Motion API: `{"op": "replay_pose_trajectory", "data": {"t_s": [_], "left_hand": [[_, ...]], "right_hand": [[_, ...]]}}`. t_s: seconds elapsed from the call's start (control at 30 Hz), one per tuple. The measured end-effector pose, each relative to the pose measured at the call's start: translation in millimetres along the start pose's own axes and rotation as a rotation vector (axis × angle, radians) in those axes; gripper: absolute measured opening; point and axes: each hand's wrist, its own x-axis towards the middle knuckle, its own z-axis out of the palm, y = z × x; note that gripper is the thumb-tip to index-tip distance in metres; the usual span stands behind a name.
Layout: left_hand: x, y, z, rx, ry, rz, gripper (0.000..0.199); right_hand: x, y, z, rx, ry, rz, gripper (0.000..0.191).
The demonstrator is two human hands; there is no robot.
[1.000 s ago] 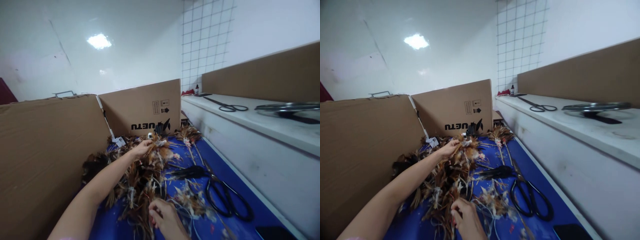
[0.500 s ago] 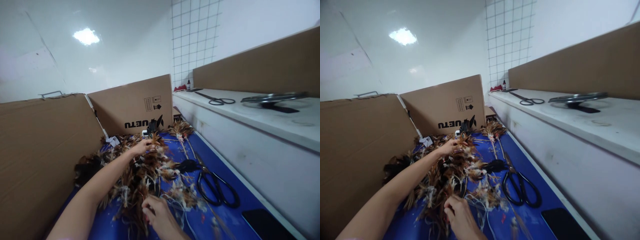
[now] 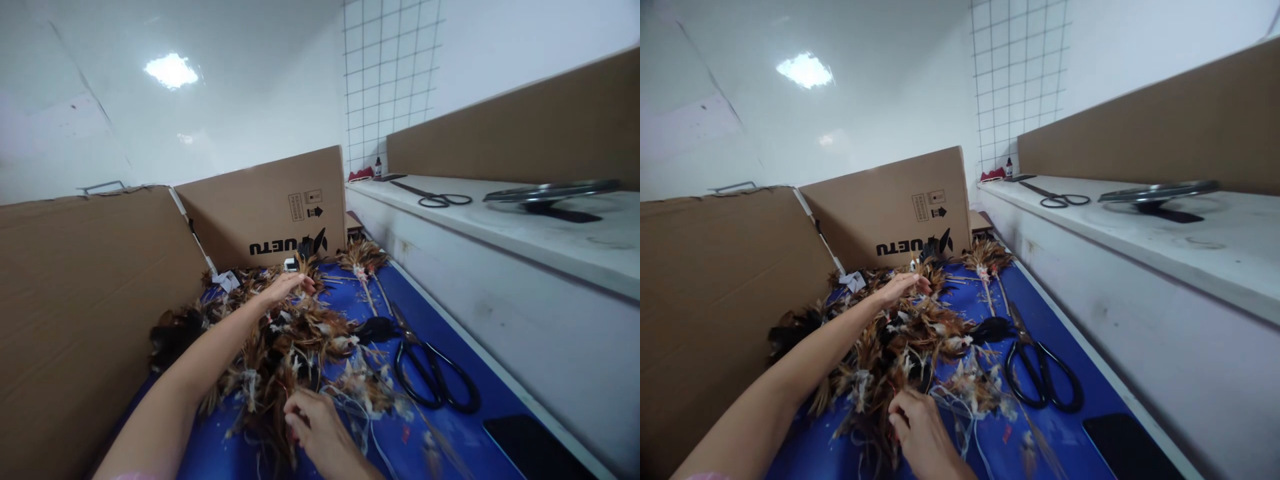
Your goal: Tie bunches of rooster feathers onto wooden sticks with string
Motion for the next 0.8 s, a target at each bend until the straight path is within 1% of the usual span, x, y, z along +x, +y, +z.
{"op": "replay_pose_trajectory", "data": {"t_s": [0.17,0.3,0.37,0.43,0.47,0.53,0.57,0.63,0.67,0.73,0.8], "left_hand": [[5,-5,-1.1,0.110,0.078,-0.023,0.048],[6,-6,-5.0,0.291,0.234,-0.030,0.036],[-2,-2,-2.3,0.377,0.303,-0.004,0.031],[-19,5,5.7,0.451,0.294,0.056,0.028],[-30,9,11.2,0.492,0.248,0.101,0.026],[-59,12,23.4,0.713,-0.004,0.302,0.027],[-74,12,29.0,0.782,-0.121,0.359,0.028],[-103,6,36.7,0.879,-0.289,0.413,0.031],[-115,1,38.1,0.927,-0.346,0.422,0.033],[-135,-11,34.8,1.037,-0.395,0.408,0.038],[-149,-24,24.1,1.149,-0.391,0.369,0.040]], "right_hand": [[1,0,0,-0.008,-0.001,0.008,0.017],[1,-2,-1,-0.002,-0.010,0.015,0.017],[2,-2,-1,0.002,-0.010,0.012,0.017],[2,-2,-1,-0.001,-0.010,0.012,0.017],[2,-3,-1,-0.001,-0.007,0.013,0.017],[1,-3,-1,0.003,-0.004,0.015,0.018],[1,-3,0,0.006,-0.005,0.016,0.018],[0,-4,1,0.009,-0.011,0.014,0.018],[-1,-4,1,0.008,-0.015,0.013,0.017],[-2,-4,2,0.004,-0.022,0.011,0.017],[-2,-5,1,0.003,-0.035,0.004,0.018]]}}
